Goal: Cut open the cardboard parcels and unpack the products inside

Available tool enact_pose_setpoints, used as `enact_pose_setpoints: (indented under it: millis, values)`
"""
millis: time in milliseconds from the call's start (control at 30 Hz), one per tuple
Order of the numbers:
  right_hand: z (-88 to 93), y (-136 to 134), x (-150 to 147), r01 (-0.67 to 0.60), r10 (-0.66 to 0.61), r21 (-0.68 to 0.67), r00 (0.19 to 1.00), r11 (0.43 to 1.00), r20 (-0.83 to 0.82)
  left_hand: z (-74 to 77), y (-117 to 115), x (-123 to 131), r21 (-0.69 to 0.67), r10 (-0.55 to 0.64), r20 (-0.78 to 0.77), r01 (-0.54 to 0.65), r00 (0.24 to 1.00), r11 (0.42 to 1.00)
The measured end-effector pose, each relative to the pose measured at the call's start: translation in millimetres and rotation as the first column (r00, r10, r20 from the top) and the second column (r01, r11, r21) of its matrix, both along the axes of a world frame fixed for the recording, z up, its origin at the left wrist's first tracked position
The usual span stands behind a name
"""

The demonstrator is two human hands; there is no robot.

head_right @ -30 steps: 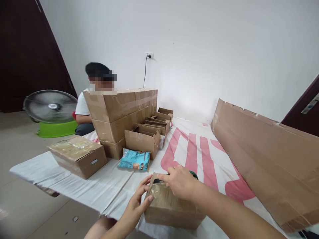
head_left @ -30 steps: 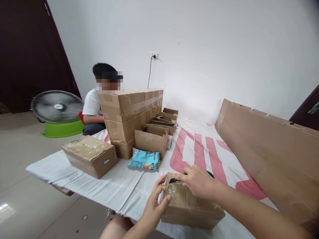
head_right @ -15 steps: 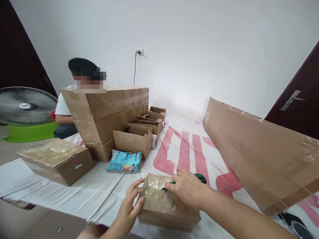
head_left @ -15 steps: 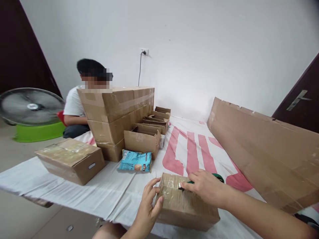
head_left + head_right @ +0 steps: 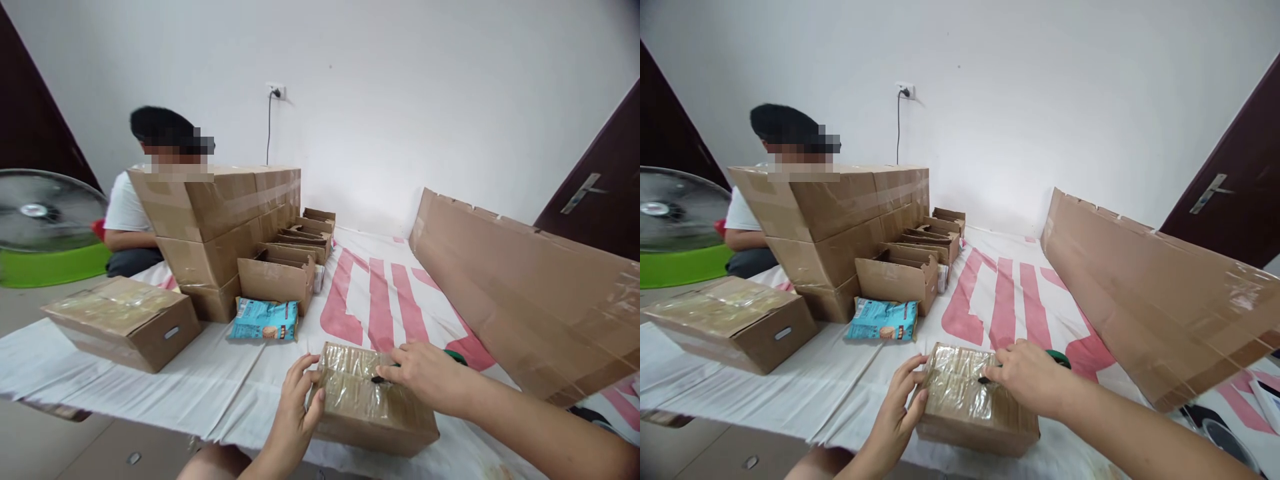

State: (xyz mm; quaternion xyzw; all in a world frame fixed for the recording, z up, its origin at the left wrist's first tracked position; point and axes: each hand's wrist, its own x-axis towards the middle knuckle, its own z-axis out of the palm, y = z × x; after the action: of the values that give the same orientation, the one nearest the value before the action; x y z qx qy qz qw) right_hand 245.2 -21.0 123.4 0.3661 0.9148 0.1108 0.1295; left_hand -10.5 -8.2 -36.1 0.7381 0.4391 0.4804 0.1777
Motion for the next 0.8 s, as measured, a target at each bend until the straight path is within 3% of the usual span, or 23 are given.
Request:
enact_pose_setpoints:
  millis: [133, 300, 433, 533, 600, 700, 800]
  values:
    - [5.2, -4.8, 4.8, 0.044, -0.044, 0.009, 0.999, 0.999, 0.023, 0.5, -0.2, -0.3, -0.024, -0.02, 0.012, 0.02, 1.0, 1.0]
    - [16.7, -14.2, 18.2, 0.16, -0.148, -0.079, 0.979, 0.984, 0.138, -0.9, -0.1, -0.7, -0.102, -0.05, 0.084, 0.059, 0.995, 0.993]
    - [29.1, -24.7, 44.4, 0.298, -0.305, -0.195, 0.952, 0.934, -0.006, -1.7, -4.3, -2.9, -0.264, -0.128, 0.23, 0.188, 0.965, 0.946]
    - [30.6, -27.3, 67.6, 0.391, -0.474, -0.331, 0.851, 0.859, -0.226, -6.6, -6.4, -7.8, -0.328, -0.234, 0.368, 0.361, 0.9, 0.873]
    - [18.9, -24.2, 83.2, 0.446, -0.579, -0.393, 0.736, 0.804, -0.35, -14.3, -5.8, -10.0, -0.304, -0.276, 0.442, 0.432, 0.853, 0.849]
    - [-20.8, -15.5, 101.9, 0.525, -0.687, -0.445, 0.582, 0.726, -0.435, -29.0, -3.8, -8.1, -0.249, -0.281, 0.53, 0.463, 0.8, 0.851]
    - [-71.9, -11.1, 106.3, 0.497, -0.695, -0.488, 0.556, 0.718, -0.455, -39.9, -4.4, -3.3, -0.24, -0.257, 0.567, 0.455, 0.782, 0.857]
